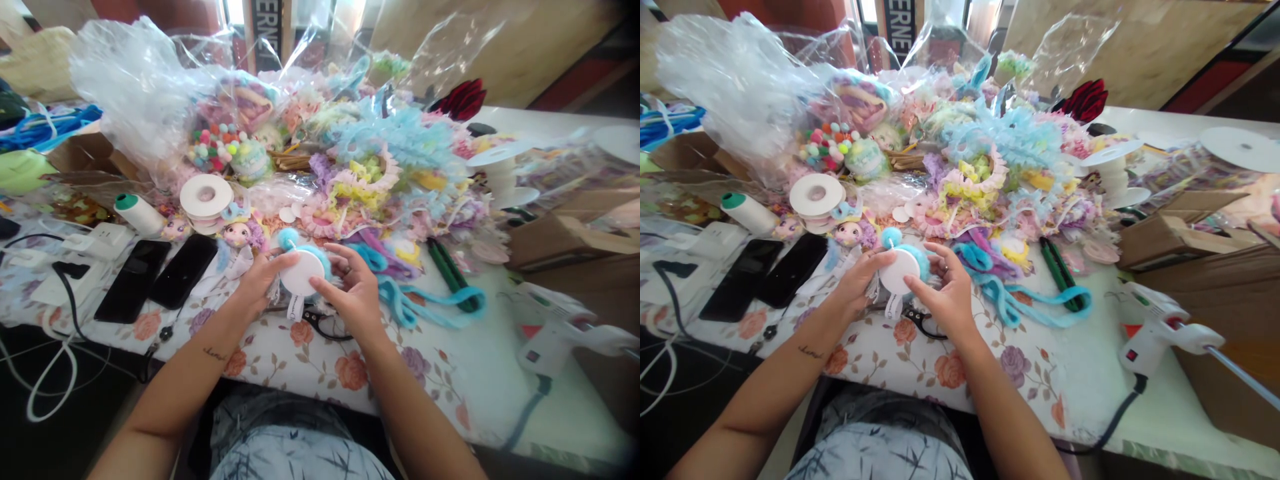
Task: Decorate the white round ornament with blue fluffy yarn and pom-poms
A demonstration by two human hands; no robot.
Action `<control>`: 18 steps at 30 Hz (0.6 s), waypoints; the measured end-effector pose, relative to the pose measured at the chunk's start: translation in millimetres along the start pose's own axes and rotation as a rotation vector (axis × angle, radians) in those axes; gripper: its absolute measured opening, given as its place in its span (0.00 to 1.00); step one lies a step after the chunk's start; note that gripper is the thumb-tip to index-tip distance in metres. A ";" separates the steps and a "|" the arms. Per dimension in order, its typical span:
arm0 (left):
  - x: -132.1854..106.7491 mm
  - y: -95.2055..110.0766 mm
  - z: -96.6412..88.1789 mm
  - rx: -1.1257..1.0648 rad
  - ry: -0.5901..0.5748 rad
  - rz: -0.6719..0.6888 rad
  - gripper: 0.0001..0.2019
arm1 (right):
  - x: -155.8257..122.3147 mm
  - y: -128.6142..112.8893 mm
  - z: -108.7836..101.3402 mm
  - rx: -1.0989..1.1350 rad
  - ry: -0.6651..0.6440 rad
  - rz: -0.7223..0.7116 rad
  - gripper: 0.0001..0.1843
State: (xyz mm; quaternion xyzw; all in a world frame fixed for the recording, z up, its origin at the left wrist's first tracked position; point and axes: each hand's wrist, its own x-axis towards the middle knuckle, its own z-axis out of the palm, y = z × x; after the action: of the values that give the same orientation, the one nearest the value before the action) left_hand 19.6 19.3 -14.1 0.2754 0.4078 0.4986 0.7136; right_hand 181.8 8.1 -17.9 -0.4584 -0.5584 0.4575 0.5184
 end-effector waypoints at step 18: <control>-2.5 12.8 -13.8 0.163 -0.105 -0.004 0.20 | 4.6 4.3 -4.2 0.244 -0.115 0.259 0.32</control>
State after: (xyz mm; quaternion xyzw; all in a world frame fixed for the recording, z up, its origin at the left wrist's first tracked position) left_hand 1.1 21.3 -10.2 0.3575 0.4099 0.4472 0.7101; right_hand 185.9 13.4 -21.2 -0.4332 -0.4640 0.6101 0.4741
